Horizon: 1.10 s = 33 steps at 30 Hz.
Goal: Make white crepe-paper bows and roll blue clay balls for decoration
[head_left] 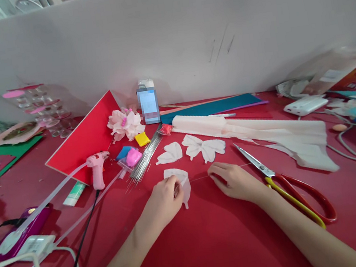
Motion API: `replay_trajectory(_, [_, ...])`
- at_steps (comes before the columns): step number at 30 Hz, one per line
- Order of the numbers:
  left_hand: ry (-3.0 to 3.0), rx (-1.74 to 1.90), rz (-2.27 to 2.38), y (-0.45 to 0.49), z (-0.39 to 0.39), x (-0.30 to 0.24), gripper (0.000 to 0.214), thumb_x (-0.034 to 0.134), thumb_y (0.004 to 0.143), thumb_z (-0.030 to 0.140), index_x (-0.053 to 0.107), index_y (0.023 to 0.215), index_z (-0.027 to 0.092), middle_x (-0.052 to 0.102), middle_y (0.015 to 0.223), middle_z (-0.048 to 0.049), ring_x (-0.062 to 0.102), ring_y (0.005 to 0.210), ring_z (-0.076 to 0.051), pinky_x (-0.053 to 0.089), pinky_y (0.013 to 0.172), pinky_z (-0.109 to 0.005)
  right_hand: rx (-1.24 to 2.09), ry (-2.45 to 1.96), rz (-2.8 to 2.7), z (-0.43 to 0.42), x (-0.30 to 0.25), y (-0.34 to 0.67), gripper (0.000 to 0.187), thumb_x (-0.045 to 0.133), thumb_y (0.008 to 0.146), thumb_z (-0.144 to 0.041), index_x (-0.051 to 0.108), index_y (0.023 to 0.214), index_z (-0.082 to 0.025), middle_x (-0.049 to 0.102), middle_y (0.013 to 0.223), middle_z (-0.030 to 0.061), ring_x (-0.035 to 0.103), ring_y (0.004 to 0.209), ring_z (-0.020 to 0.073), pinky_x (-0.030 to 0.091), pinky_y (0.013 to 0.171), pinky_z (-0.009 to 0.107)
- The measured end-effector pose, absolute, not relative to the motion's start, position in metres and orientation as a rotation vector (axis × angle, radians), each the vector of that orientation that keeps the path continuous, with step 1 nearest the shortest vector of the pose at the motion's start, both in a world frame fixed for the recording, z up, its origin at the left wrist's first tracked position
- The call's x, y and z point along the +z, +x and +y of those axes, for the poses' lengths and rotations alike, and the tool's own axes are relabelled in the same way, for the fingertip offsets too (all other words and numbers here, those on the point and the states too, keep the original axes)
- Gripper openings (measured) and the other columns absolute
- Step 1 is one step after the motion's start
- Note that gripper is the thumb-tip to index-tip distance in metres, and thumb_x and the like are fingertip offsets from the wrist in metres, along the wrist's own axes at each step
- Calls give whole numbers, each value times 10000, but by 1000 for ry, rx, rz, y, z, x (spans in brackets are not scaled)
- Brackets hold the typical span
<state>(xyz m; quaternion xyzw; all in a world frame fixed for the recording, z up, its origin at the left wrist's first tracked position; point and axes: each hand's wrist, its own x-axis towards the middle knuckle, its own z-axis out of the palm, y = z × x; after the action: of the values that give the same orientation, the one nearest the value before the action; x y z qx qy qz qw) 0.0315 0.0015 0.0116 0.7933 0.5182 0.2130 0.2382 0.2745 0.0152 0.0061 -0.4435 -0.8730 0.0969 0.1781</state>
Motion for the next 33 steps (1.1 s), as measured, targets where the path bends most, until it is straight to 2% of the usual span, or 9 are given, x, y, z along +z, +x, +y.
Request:
replay_trajectory(6, [2222,673,1372,33,-6,12,89,465,846,116,519,856,187,616,836,-26,621,719,-145,516,628,-249,293,-1187,-2469,18,-3,259,193,365,919,-133,553,902,-175,587,842,62,548,756,168,449,679,282])
replay_trajectory(10, [2467,766,1365,32,-11,3,224,484,805,24,532,972,165,627,955,-57,637,868,-180,556,767,-302,297,-1182,-2466,19,-4,258,199,375,914,-121,567,904,-173,592,850,66,545,765,171,457,686,289])
replay_trajectory(12, [2673,726,1379,29,-13,-2,264,477,764,-35,549,951,138,636,960,-76,635,920,-209,559,804,-334,292,-1186,-2459,19,-3,258,199,381,910,-117,572,907,-171,594,848,68,547,769,174,462,693,294])
replay_trajectory(15, [2891,613,1463,26,-17,-5,291,450,707,-92,575,877,109,654,864,-82,663,817,-222,589,687,-325,286,-1181,-2464,18,-2,257,206,381,916,-124,582,925,-168,600,864,75,557,792,179,472,710,301])
replay_trajectory(18, [3020,681,1486,27,-21,-3,366,397,668,-135,590,888,84,666,790,-73,666,663,-186,581,548,-271,253,-1177,-2482,18,-3,253,224,375,928,-143,595,964,-169,608,885,79,565,804,184,480,718,312])
replay_trajectory(26, [3134,804,1345,33,-25,-3,386,349,720,-126,608,945,51,704,848,-110,698,738,-187,585,579,-245,200,-1174,-2493,17,-4,253,226,393,921,-144,613,964,-174,628,900,81,594,794,188,502,704,315])
replay_trajectory(33, [3274,946,1086,31,-22,-8,293,415,772,-96,618,948,18,706,912,-142,697,845,-203,585,688,-247,265,-1162,-2458,13,-1,263,215,402,926,-155,609,976,-186,635,920,73,605,817,177,510,739,313])
